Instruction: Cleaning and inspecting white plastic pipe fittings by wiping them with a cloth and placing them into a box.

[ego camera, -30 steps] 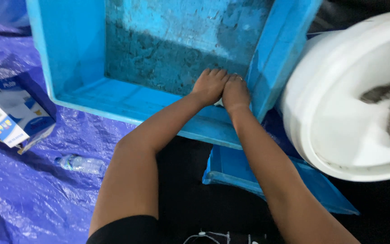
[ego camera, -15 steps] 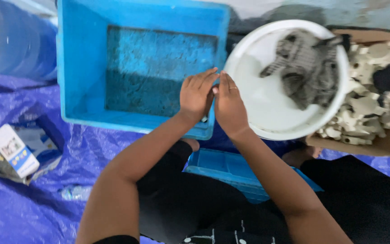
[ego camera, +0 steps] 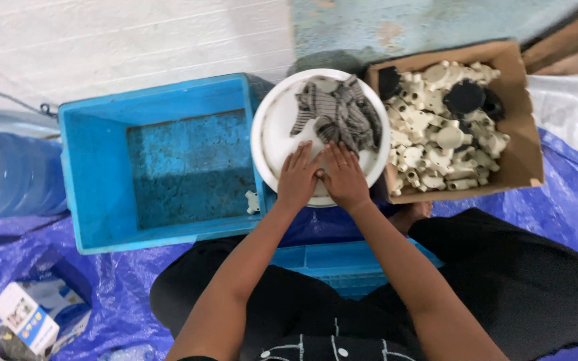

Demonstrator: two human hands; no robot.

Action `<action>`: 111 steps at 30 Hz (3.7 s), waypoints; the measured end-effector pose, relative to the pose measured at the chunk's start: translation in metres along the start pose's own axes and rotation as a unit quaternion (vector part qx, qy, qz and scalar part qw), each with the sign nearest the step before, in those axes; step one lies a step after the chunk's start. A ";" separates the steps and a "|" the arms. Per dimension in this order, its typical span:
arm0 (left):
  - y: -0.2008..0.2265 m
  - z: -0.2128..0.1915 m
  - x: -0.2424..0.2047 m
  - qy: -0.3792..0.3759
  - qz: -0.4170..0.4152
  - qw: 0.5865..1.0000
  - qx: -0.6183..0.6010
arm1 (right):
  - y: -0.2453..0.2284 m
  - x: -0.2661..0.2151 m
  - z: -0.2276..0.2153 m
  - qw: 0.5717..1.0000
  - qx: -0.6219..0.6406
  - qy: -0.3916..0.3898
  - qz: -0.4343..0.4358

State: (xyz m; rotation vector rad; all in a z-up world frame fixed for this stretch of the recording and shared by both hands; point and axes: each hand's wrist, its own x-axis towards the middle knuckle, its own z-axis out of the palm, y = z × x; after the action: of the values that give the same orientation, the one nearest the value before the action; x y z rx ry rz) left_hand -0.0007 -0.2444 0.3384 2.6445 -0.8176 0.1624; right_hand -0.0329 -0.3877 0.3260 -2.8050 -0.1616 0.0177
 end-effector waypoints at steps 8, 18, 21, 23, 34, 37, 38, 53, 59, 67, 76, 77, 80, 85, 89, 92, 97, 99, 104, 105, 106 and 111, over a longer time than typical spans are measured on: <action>0.004 -0.009 0.002 -0.129 -0.009 0.992 0.015 | -0.004 -0.001 0.003 0.997 -0.049 -0.054 0.020; -0.003 0.016 0.000 -0.119 -0.004 0.989 0.089 | 0.007 0.002 0.021 0.999 -0.040 0.029 -0.011; 0.022 0.005 0.003 -0.019 -0.009 0.997 0.072 | 0.010 -0.005 -0.001 0.999 0.030 -0.014 -0.012; 0.040 0.003 0.014 0.020 0.010 0.998 0.062 | 0.025 -0.008 -0.026 0.999 0.041 0.026 -0.024; 0.183 0.096 0.147 0.105 0.140 0.981 -0.089 | 0.224 -0.032 -0.112 0.999 -0.001 0.034 -0.009; 0.207 0.163 0.171 0.027 0.136 0.989 -0.057 | 0.286 -0.043 -0.099 0.999 -0.027 -0.010 0.031; 0.214 0.181 0.179 0.002 0.160 0.986 -0.057 | 0.305 -0.046 -0.090 0.998 -0.025 -0.018 0.052; 0.197 0.322 0.239 -0.331 0.326 0.882 0.074 | 0.409 -0.041 0.053 0.987 -0.019 0.029 0.156; 0.209 0.330 0.278 -0.339 0.367 0.864 0.065 | 0.439 -0.028 0.043 0.989 -0.022 -0.006 0.148; 0.201 0.372 0.267 -0.343 0.352 0.870 0.042 | 0.463 -0.046 0.069 0.977 0.086 -0.099 0.168; 0.210 0.319 0.273 -0.266 0.358 0.894 0.036 | 0.443 -0.041 0.026 0.986 0.082 -0.041 0.137; 0.211 0.307 0.275 -0.267 0.359 0.894 0.027 | 0.439 -0.040 0.019 0.988 0.081 -0.031 0.127; 0.210 0.275 0.276 -0.244 0.358 0.901 0.020 | 0.422 -0.036 -0.010 0.990 0.091 -0.013 0.105; 0.205 0.215 0.272 -0.206 0.333 0.920 -0.006 | 0.386 -0.027 -0.059 0.994 0.094 0.013 0.059; 0.193 0.172 0.260 -0.177 0.312 0.933 -0.032 | 0.354 -0.019 -0.092 0.996 0.081 0.030 0.006; 0.185 0.128 0.249 -0.162 0.283 0.944 -0.043 | 0.321 -0.008 -0.124 0.997 0.068 0.024 -0.037; 0.157 0.059 0.214 -0.148 0.228 0.959 -0.077 | 0.252 0.007 -0.166 0.994 0.015 -0.004 -0.107; 0.136 0.049 0.193 -0.093 0.212 0.973 -0.024 | 0.218 0.011 -0.176 0.992 0.006 -0.023 -0.122; 0.097 -0.013 0.153 -0.125 0.148 0.981 -0.021 | 0.151 0.027 -0.162 0.985 0.034 -0.109 -0.126; 0.085 -0.021 0.144 -0.140 0.138 0.980 -0.015 | 0.135 0.033 -0.159 0.982 0.028 -0.138 -0.126; 0.076 -0.030 0.134 -0.135 0.128 0.983 -0.013 | 0.124 0.035 -0.151 0.980 0.025 -0.141 -0.137; 0.030 -0.056 0.094 -0.116 0.083 0.990 -0.022 | 0.073 0.048 -0.114 0.974 0.021 -0.071 -0.213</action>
State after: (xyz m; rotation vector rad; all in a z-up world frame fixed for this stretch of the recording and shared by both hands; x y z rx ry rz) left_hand 0.0604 -0.2954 0.4199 2.5830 -1.1048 -0.1220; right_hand 0.0260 -0.4876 0.4108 -2.6661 -0.7828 0.1175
